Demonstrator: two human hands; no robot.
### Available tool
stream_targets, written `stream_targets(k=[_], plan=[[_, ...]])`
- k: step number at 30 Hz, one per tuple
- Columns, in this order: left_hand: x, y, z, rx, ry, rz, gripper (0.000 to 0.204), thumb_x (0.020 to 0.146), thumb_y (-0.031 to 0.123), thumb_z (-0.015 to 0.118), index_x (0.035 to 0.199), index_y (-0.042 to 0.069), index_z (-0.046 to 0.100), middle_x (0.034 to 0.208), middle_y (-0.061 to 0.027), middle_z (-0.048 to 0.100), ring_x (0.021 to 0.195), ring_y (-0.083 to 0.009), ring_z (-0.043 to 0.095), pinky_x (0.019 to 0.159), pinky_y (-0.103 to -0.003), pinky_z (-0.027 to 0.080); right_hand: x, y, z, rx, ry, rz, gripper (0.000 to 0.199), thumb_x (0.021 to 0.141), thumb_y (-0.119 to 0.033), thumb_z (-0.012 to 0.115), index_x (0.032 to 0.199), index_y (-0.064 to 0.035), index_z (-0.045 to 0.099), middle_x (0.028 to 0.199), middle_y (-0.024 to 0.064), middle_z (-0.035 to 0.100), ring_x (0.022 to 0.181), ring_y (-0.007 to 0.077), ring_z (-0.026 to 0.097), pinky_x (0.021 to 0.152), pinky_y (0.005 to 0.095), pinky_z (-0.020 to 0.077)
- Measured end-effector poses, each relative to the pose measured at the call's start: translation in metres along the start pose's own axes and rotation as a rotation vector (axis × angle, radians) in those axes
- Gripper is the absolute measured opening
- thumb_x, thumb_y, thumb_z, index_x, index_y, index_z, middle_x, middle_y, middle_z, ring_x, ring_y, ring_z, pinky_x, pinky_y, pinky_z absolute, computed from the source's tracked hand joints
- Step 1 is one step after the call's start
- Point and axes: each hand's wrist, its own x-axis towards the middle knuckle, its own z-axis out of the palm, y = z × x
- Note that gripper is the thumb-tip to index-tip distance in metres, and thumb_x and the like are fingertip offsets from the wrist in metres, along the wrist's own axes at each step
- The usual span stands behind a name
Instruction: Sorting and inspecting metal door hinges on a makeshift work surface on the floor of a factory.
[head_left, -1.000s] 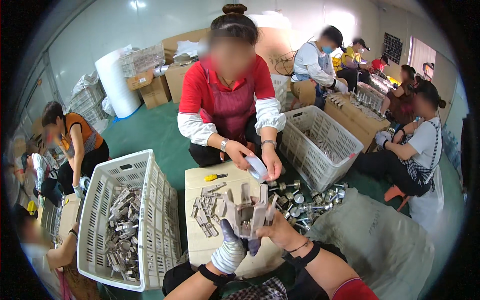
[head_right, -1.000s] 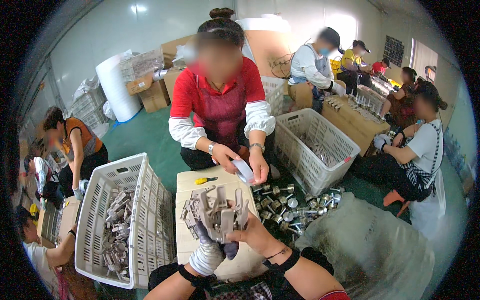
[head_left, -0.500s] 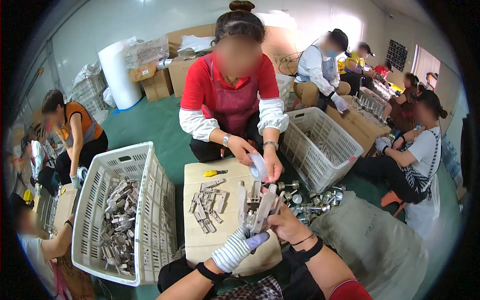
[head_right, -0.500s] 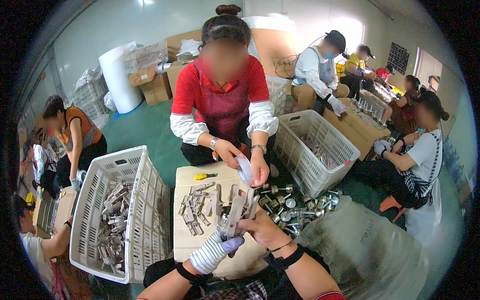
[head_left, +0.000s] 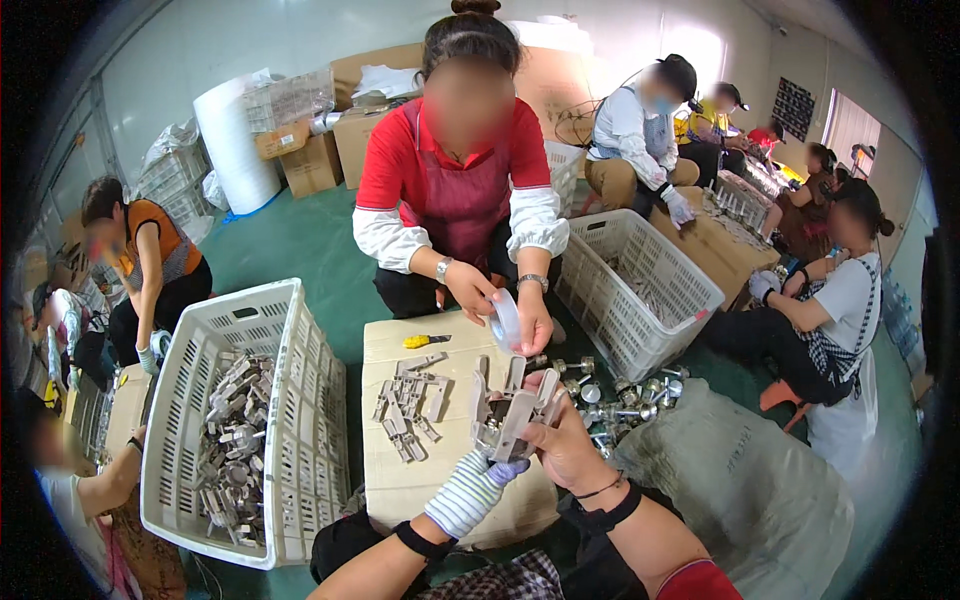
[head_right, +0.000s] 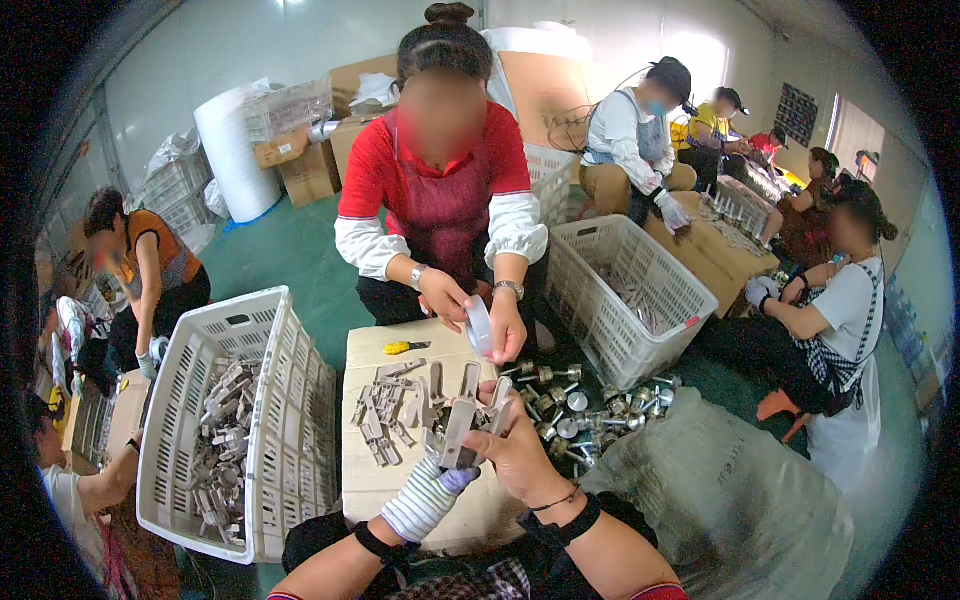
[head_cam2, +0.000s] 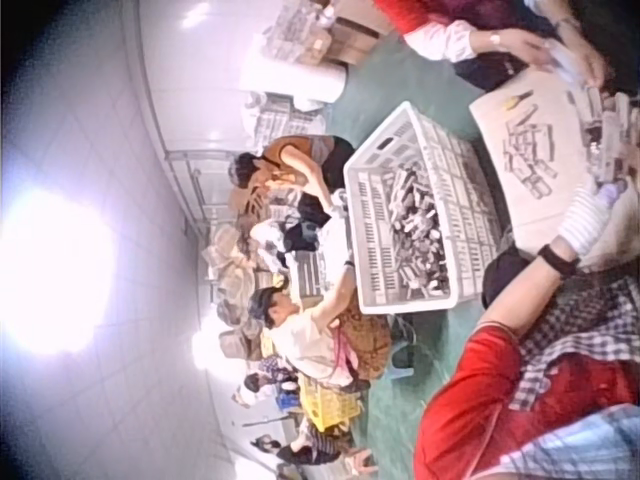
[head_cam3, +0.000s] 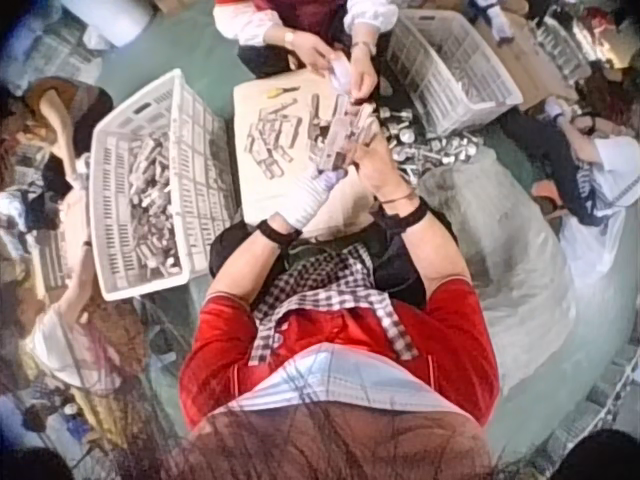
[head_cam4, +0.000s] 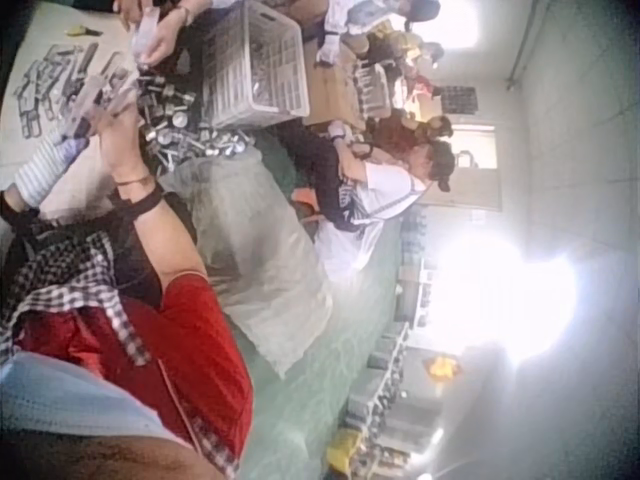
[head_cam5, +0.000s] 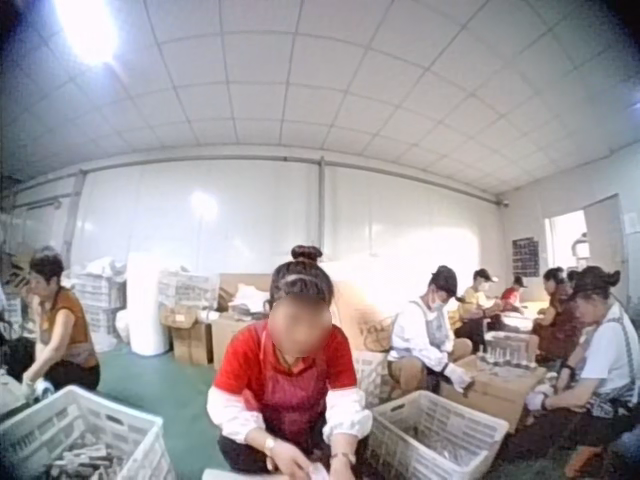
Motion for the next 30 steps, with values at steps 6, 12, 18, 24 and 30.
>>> stream_targets(k=[6, 12, 18, 24, 30], plan=[[0.002, -0.007, -0.001, 0.053, 0.009, 0.032, 0.039, 0.084, 0.035, 0.064, 0.113, 0.009, 0.054, 0.090, 0.0052, 0.054, 0.079, -0.0054, 0.047, 0.068, -0.021, 0.042, 0.002, 0.004, -0.006, -0.003, 0.017, -0.021, 0.065, 0.069, -0.018, 0.078, 0.118, -0.0088, 0.035, 0.114, 0.0144, 0.055, 0.106, 0.0233, 0.056, 0.091, 0.0374, 0.0466], [0.001, 0.004, 0.001, 0.009, 0.032, -0.035, 0.033, 0.083, 0.038, 0.064, 0.100, 0.010, 0.056, 0.074, 0.0064, 0.048, 0.065, -0.0049, 0.042, 0.056, -0.021, 0.037, 0.005, 0.008, -0.011, -0.054, 0.084, 0.043, 0.060, 0.071, -0.015, 0.077, 0.114, -0.0092, 0.036, 0.116, 0.0162, 0.054, 0.107, 0.0245, 0.055, 0.090, 0.0374, 0.0470], [0.001, -0.001, -0.009, -0.124, -0.129, -0.131, 0.044, 0.080, 0.054, 0.061, 0.088, 0.012, 0.051, 0.062, 0.0032, 0.042, 0.054, -0.0092, 0.039, 0.049, -0.023, 0.033, 0.007, -0.013, -0.012, 0.075, -0.267, 0.038, 0.076, 0.082, -0.041, 0.062, 0.140, -0.0116, 0.022, 0.133, 0.0038, 0.040, 0.119, 0.0201, 0.044, 0.096, 0.0391, 0.0401], [0.004, 0.009, -0.004, -0.610, -0.227, -0.226, 0.050, 0.076, 0.056, 0.060, 0.094, 0.011, 0.048, 0.061, 0.0029, 0.037, 0.053, -0.0113, 0.035, 0.049, -0.024, 0.031, 0.008, -0.012, -0.011, 0.034, -0.051, 0.099, 0.050, 0.094, -0.039, 0.043, 0.134, -0.0108, 0.033, 0.127, 0.0013, 0.045, 0.112, 0.0167, 0.046, 0.091, 0.0364, 0.0401], [0.008, 0.008, -0.012, -0.646, -0.123, -0.237, 0.037, 0.082, 0.041, 0.063, 0.100, 0.010, 0.051, 0.058, 0.0040, 0.036, 0.049, -0.0099, 0.034, 0.049, -0.024, 0.030, 0.012, -0.006, -0.017, -0.002, -0.003, 0.075, 0.035, 0.096, -0.024, 0.042, 0.126, -0.0060, 0.043, 0.124, 0.0045, 0.048, 0.110, 0.0171, 0.048, 0.093, 0.0395, 0.0405]])
